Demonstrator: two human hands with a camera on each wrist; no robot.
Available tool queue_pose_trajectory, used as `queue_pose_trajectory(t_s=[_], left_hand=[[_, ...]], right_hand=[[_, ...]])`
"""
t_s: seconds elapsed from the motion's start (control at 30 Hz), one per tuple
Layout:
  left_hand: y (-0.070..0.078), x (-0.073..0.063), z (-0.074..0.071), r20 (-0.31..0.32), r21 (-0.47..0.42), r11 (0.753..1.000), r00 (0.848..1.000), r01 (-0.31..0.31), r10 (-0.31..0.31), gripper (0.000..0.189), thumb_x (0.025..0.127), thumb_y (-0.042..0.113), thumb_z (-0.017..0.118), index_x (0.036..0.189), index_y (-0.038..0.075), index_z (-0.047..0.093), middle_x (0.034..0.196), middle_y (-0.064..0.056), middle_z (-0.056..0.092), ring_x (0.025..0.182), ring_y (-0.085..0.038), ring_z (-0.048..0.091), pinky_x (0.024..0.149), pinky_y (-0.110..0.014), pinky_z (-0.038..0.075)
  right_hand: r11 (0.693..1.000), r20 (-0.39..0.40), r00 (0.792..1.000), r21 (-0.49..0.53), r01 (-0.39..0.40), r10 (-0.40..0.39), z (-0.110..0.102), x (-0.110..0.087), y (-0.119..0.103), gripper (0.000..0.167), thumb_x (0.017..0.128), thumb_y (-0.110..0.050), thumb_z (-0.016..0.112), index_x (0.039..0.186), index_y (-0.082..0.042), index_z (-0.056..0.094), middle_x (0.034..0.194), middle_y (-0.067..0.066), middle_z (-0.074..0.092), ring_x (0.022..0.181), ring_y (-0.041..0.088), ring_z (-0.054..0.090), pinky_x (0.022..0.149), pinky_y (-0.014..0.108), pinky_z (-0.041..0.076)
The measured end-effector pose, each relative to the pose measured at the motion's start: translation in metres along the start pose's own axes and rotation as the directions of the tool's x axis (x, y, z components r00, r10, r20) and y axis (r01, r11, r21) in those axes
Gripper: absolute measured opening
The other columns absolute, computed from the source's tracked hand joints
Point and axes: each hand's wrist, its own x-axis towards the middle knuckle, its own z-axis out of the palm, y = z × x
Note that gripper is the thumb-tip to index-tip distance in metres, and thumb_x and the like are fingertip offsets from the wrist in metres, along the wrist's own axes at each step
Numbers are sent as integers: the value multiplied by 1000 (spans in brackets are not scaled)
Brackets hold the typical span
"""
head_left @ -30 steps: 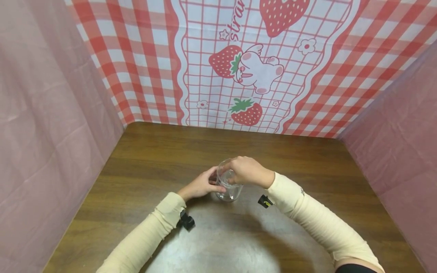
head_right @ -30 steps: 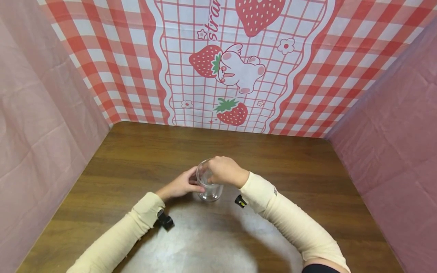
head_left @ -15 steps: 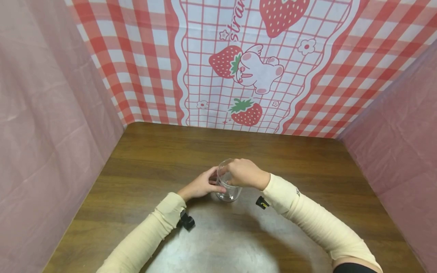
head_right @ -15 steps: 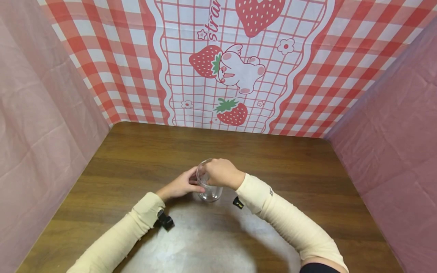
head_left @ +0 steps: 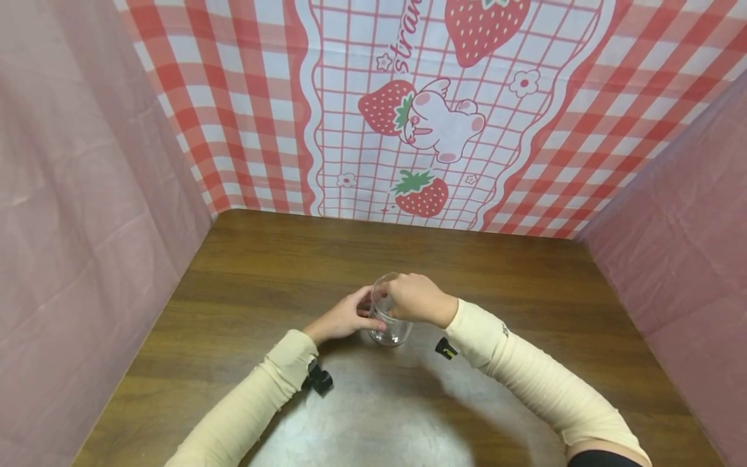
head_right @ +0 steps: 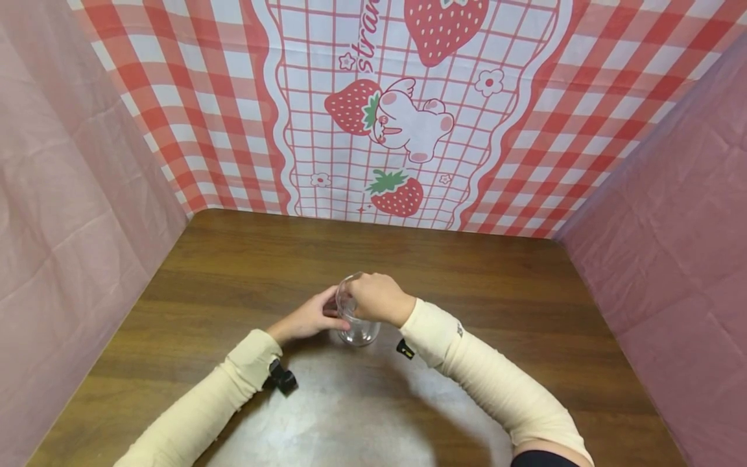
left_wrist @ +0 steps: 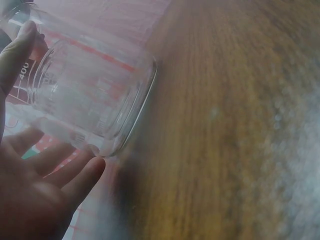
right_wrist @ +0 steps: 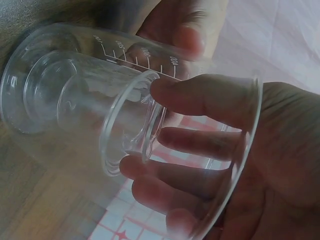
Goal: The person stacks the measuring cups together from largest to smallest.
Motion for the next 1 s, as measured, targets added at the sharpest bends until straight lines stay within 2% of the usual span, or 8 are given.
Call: queue_pose_trajectory(t_s=[0.6,1.0], left_hand=[[1,-1,0,0,-4,1000,1000,-6,6,76,82,14,78,145,2,38,140,-22,52,129,-37,52,106,-41,50],[-1,0,1,-5,1,1000,1000,-15,15,73,82,14,78,143,1,39,139,-22,54,128,-36,53,105,-39,51]], right_hand=[[1000,-17,1000,-22,-12,12,4,2,-1,25,73,-15,79,97,-20,74,102,-1,73,75,21,69,59,37,58],[1000,10,1000,-12,-12,12,0,0,-1,29,75,-11,76,103,-17,74,104,0,74,81,22,70,63,36,59]])
